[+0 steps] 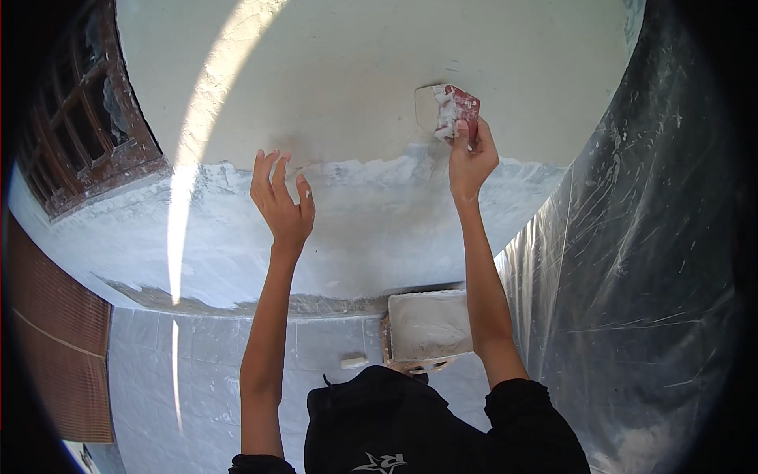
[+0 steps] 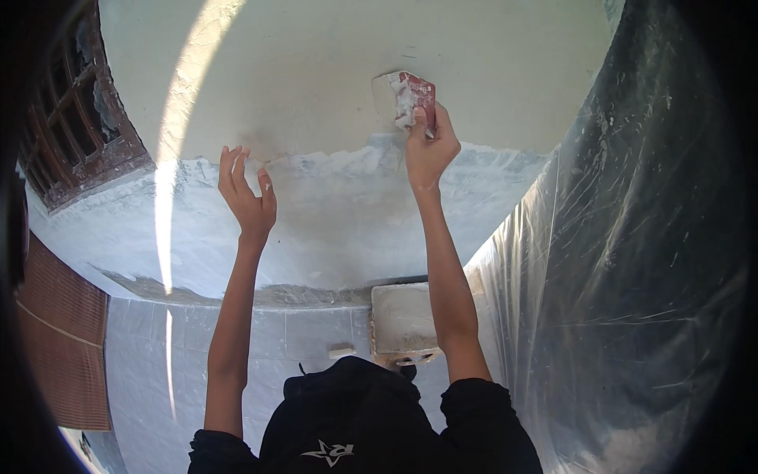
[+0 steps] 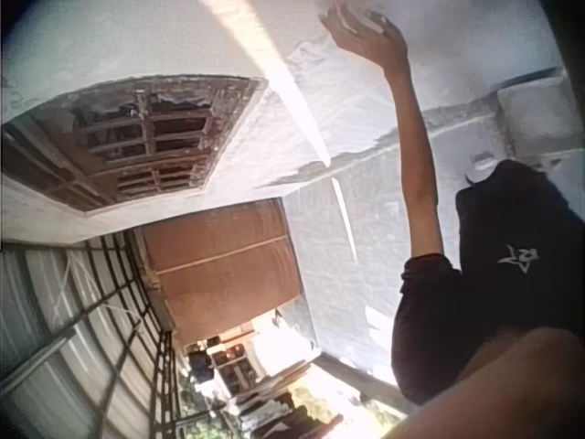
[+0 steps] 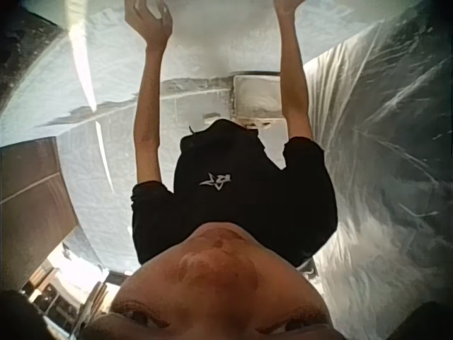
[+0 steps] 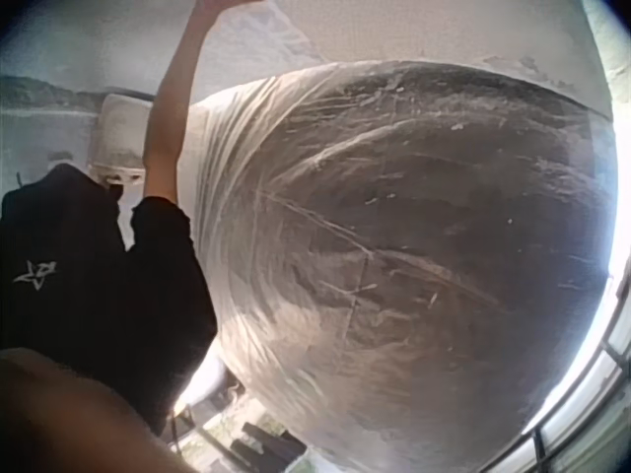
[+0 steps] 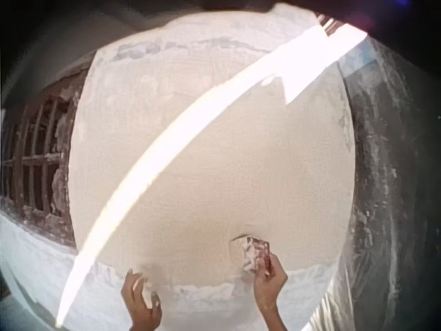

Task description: The person applies wall filler to a damaged area of an exterior wall using a spatula and a putty tray.

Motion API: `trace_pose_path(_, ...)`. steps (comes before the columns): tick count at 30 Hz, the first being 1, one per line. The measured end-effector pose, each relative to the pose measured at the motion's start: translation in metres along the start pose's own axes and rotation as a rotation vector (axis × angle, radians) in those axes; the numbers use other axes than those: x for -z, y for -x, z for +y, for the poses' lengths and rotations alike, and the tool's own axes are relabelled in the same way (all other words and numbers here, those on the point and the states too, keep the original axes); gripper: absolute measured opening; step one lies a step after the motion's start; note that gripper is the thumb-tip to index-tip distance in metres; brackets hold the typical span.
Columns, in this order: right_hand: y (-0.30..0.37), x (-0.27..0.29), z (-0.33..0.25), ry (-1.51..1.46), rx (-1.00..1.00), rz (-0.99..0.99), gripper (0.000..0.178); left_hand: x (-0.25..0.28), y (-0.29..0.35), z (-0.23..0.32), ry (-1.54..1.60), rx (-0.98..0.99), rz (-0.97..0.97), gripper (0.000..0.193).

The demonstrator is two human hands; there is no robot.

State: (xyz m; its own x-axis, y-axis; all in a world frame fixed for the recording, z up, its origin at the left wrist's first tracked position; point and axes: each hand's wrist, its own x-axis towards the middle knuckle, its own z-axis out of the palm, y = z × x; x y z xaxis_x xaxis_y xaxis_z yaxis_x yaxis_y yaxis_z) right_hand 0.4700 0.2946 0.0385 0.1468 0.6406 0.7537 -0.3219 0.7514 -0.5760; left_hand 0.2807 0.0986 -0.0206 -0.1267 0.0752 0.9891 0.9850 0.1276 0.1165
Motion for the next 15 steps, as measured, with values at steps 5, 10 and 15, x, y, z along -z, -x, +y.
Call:
trace_pose_path(5,-0.004,-0.001,-0.029,0.167,0.089,-0.402,0.02,-0.001,0.0,0.004,0.017,0.06,0.005,0.039)
trace_pose_path(10,-0.033,0.0,-0.039,0.27,0.143,-0.284,0.018,-0.005,0.003,0.005,0.045,0.041,-0.009,0.038)
trace_pose_path(15,-0.019,-0.009,-0.033,0.275,0.173,-0.452,0.021,-0.01,0.003,0.009,0.053,0.078,-0.003,0.039)
